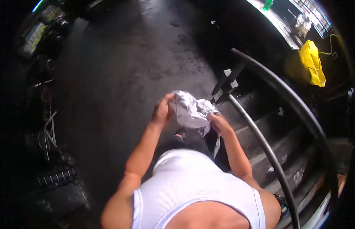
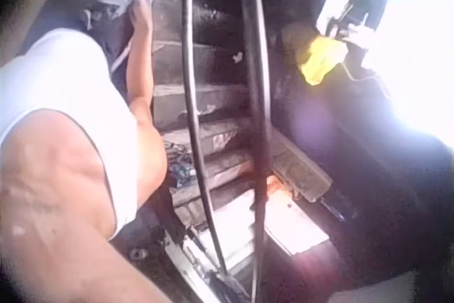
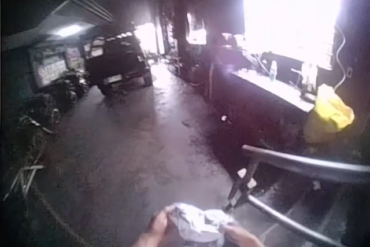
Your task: The person uses a socket wrench to tighten bolts on an engine block, wipes their hands with a cloth, and then pours water into a cup from a dispenser before receiving a juice drink from another person.
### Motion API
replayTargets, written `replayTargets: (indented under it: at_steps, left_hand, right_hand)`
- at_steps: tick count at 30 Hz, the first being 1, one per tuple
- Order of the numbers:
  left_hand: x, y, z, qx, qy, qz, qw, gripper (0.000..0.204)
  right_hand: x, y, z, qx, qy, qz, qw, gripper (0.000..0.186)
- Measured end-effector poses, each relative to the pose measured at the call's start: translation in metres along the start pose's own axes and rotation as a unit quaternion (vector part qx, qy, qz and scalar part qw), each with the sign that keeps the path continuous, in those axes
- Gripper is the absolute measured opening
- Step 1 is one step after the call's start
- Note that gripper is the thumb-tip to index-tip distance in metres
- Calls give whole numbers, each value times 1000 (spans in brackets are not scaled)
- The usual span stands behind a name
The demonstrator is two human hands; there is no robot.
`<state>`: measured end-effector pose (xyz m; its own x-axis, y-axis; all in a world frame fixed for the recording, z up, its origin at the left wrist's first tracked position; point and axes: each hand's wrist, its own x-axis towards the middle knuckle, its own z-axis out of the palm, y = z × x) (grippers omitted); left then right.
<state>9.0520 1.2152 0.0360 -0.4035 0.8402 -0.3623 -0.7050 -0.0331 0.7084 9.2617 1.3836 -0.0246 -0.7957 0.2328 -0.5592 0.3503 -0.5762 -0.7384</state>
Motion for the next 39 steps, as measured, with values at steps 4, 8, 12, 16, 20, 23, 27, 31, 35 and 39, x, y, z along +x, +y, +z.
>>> replayTargets:
  at_steps: [4,8,12,16,20,23,27,31,35,39]
  left_hand:
    - [143,85,37,67,-80,-74,992,36]
    - [263,157,122,107,-266,-131,949,37]
    - [413,195,134,165,-274,-93,943,39]
    - [517,255,191,140,-318,-167,923,51]
    - [625,286,265,114,-402,-277,865,70]
    - [702,283,299,191,-479,-305,801,72]
    - [845,260,325,307,-635,-157,691,58]
    - [1012,252,344,318,-680,-98,653,39]
    - [1241,275,396,416,-351,253,800,17]
    - [1407,274,443,490,-104,392,772,47]
  right_hand:
    - [14,-143,1,-344,24,-69,936,43]
    - [109,-186,-36,-344,177,-302,871,35]
    - [214,-259,-62,-312,312,-271,856,29]
    - [266,-346,-95,-68,447,-263,853,25]
    - [312,-413,-164,-40,475,-466,746,50]
    - [362,-459,-196,304,251,-559,729,74]
    - [407,-520,-241,333,561,-444,614,27]
    - [460,-563,-279,395,536,-531,524,27]
    - [481,-632,-279,455,510,-537,494,36]
    - [500,-697,-277,432,554,-510,496,43]
